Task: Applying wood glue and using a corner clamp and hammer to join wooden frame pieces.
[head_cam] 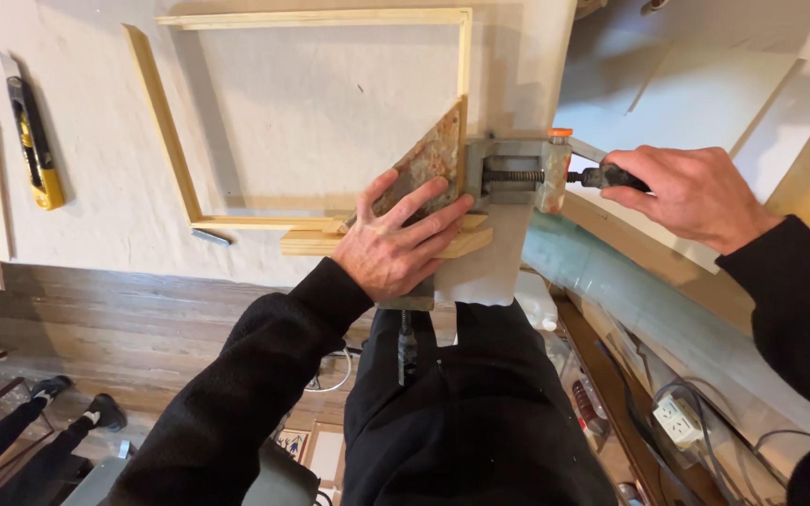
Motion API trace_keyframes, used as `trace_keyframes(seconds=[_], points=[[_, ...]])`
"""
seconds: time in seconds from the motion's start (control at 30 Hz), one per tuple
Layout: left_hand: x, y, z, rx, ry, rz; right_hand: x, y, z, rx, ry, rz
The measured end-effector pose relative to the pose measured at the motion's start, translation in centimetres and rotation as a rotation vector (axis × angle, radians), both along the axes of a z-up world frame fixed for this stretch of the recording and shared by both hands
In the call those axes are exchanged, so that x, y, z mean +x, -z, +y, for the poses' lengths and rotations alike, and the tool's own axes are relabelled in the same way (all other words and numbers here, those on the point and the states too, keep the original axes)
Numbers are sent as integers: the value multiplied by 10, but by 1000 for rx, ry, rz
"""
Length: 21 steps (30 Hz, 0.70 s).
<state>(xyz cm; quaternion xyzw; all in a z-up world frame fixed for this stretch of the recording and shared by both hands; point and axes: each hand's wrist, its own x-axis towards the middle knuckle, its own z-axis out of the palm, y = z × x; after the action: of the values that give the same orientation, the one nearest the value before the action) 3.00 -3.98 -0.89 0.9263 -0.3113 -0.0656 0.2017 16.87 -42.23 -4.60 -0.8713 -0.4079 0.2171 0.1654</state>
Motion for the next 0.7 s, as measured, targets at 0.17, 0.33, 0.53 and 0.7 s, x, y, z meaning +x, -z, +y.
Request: trace_keyframes(seconds=[0.17,0.33,0.53,0.7], points=[[0,-1,0,14,5,12,16,-20,14,-84,26,252],[-3,0,-1,16,4,7,3,-19,21,-10,-42,130],[-5,1,-3,36,4,24,-14,24,23,-297,44,-50],[2,0,0,19,9,33,11,9,41,-610,41,309]])
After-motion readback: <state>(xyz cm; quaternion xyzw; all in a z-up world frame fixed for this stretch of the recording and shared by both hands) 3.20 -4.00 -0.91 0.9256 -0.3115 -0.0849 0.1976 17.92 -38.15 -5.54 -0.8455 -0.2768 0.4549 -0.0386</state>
